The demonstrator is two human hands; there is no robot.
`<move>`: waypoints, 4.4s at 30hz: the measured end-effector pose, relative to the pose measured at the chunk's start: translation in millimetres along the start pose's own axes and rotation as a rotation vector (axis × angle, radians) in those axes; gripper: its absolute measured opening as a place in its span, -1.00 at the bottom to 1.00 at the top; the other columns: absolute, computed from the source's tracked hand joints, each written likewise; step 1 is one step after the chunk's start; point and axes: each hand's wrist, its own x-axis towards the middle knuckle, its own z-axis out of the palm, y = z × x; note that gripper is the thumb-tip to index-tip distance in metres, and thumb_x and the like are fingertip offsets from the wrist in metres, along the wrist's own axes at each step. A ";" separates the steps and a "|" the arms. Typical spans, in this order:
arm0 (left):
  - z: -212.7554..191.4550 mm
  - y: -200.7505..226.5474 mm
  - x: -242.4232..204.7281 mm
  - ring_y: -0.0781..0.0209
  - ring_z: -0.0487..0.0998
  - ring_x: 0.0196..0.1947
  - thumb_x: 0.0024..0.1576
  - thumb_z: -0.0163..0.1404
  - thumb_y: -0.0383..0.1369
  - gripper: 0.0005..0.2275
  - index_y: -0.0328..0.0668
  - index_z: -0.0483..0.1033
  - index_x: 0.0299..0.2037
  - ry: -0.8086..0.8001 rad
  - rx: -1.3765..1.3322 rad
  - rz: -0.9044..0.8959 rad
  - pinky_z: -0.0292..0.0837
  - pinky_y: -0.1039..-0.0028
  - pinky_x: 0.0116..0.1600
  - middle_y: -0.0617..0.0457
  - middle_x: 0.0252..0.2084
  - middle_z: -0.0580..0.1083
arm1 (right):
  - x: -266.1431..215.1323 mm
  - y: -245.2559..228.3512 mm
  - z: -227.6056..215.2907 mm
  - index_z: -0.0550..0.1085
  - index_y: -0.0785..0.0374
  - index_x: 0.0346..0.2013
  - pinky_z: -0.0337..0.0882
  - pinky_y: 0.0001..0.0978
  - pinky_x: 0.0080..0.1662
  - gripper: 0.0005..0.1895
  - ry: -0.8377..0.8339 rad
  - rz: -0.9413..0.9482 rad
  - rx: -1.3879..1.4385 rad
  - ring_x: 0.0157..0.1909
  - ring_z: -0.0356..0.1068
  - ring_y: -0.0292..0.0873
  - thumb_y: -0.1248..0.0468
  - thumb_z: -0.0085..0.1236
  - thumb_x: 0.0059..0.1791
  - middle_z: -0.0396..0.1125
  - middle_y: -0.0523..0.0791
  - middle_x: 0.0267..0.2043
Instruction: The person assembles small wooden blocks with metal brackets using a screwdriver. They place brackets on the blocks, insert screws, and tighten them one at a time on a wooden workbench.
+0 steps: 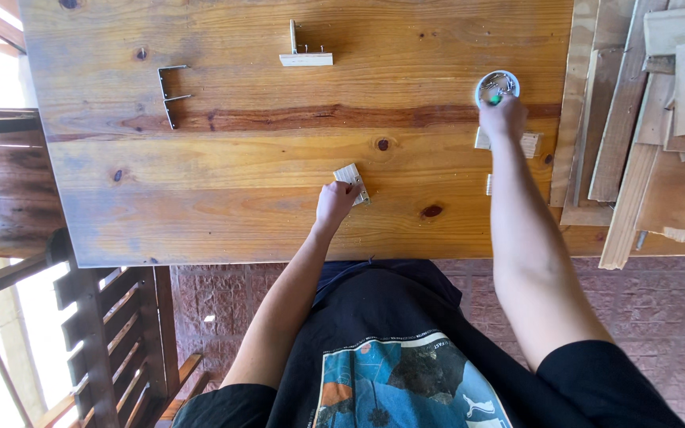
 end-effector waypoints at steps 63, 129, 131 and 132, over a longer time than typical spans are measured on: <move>-341.1 -228.2 71.2 -0.40 0.72 -0.38 0.29 0.10 -0.27 -0.76 -0.17 0.74 -0.36 0.703 0.331 -0.005 0.66 -0.11 -0.26 -0.28 -0.49 0.57 | -358.4 -119.0 58.0 0.73 -0.09 -0.14 0.70 0.12 -0.05 -0.74 -0.098 -0.379 -0.084 -0.13 0.72 0.20 -0.14 0.40 0.16 0.64 -0.05 -0.34; 99.3 21.1 -23.5 -0.37 0.82 0.02 0.20 0.30 -0.51 -0.33 0.20 0.56 0.58 -0.556 -0.160 0.410 0.79 0.03 0.12 -0.26 0.12 0.71 | -246.5 91.0 -20.2 0.35 -0.20 0.47 0.72 0.25 0.14 -0.15 -0.126 -0.186 -0.176 0.13 0.71 0.31 0.30 0.53 -0.05 0.24 0.01 0.52; 99.6 46.2 -30.6 -0.34 0.81 -0.03 0.17 0.16 -0.63 -0.30 0.15 0.57 0.57 -0.551 -0.121 0.463 0.78 0.06 0.07 -0.28 0.10 0.69 | -226.2 115.1 -54.6 0.37 -0.22 0.49 0.71 0.29 0.13 -0.17 -0.166 -0.220 -0.198 0.09 0.71 0.36 0.37 0.44 -0.03 0.24 0.01 0.52; 97.0 55.4 -34.5 -0.31 0.80 -0.08 0.14 0.01 -0.76 -0.26 0.09 0.58 0.56 -0.549 -0.085 0.515 0.78 0.09 0.02 -0.30 0.09 0.67 | -215.6 123.5 -68.5 0.38 -0.24 0.50 0.70 0.32 0.12 -0.17 -0.207 -0.252 -0.225 0.06 0.72 0.40 0.43 0.36 -0.01 0.23 0.01 0.53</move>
